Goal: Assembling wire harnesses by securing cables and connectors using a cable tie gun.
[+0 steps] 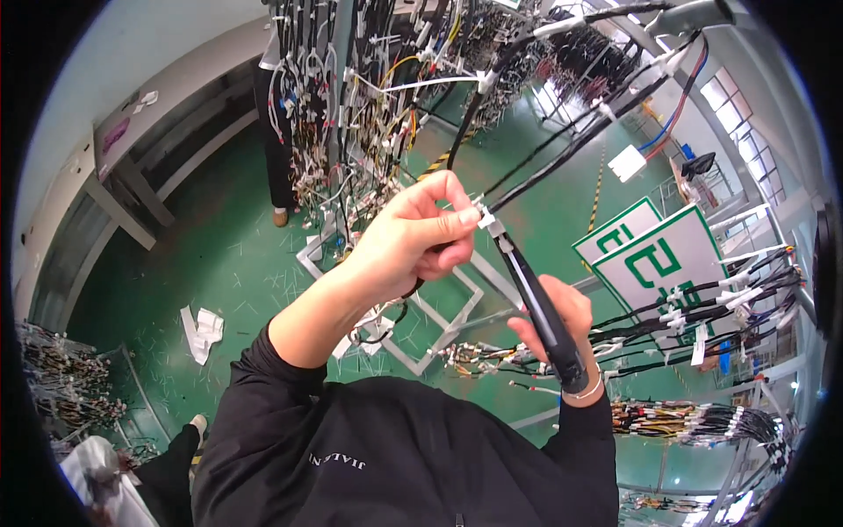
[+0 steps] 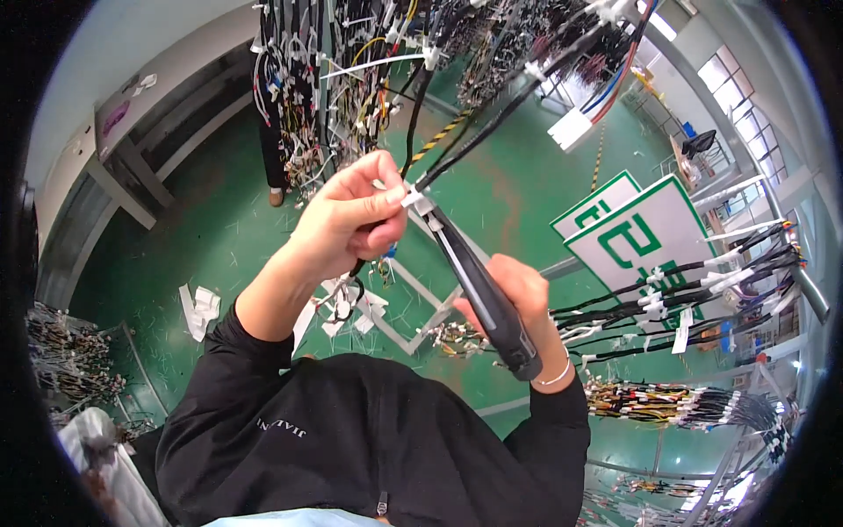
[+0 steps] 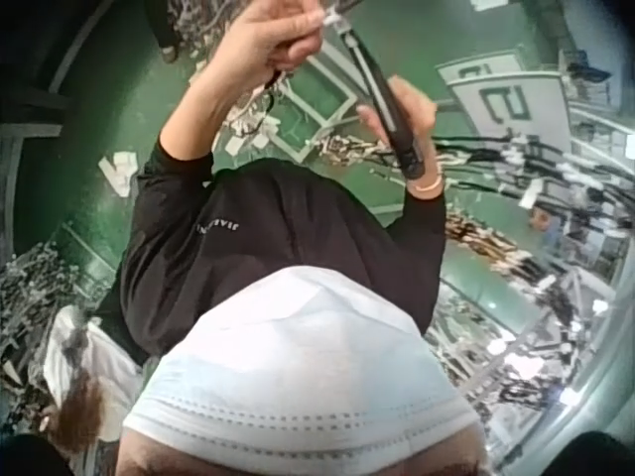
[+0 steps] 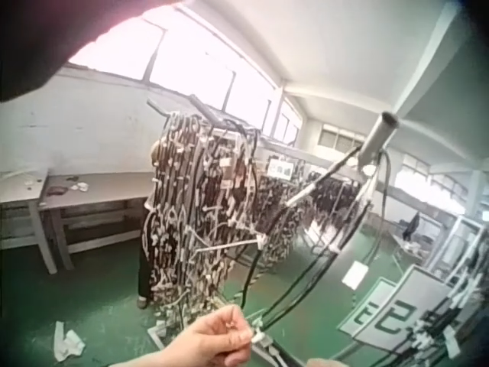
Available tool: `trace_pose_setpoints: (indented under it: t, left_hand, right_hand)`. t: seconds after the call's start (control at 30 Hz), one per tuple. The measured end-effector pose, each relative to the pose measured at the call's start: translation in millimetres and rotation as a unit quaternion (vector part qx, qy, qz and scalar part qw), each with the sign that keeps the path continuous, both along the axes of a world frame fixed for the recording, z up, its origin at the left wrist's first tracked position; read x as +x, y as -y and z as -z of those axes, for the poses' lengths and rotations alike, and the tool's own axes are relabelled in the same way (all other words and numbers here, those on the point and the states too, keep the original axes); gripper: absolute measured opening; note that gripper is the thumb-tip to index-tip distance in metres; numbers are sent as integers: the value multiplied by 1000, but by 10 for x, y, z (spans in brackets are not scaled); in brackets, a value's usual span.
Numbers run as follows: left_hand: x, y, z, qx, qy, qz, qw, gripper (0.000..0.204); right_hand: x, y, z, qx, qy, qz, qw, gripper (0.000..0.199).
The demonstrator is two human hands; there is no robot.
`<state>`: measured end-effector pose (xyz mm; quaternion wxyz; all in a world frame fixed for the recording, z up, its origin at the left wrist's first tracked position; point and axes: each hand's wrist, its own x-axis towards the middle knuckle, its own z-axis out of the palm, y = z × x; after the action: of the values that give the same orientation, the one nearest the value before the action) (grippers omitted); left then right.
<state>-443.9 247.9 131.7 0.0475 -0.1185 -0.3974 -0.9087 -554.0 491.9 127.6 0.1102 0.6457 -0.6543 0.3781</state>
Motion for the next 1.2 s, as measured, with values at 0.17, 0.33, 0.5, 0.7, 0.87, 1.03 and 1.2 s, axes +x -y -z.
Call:
trace_pose_setpoints:
  t: [0.17, 0.33, 0.5, 0.7, 0.87, 1.03, 1.2]
  left_hand:
    - [-153, -9, 104, -6, -34, 49, 998, 13]
    - [-897, 451, 253, -310, -106, -447, 833, 32]
    - [-1108, 646, -78, -162, -95, -181, 965, 37]
    - [-584, 454, -15, -184, -234, -297, 907, 29]
    - [-327, 374, -79, -213, -225, -370, 876, 28]
    - [-210, 341, -158, -244, -194, -427, 849, 23]
    - [-149, 295, -162, -279, -214, -489, 799, 21]
  right_hand:
    - [94, -163, 74, -33, -66, 93, 993, 30]
    - [127, -326, 11, -62, -254, 258, 930, 37]
    - [392, -101, -304, -10, -71, 206, 976, 42]
    - [446, 360, -650, 3, 6, 176, 984, 42]
    - [557, 506, -706, 48, -16, 174, 983, 41]
    - [618, 510, -713, 44, -46, 184, 981, 43]
    - [753, 492, -777, 67, -73, 189, 977, 42]
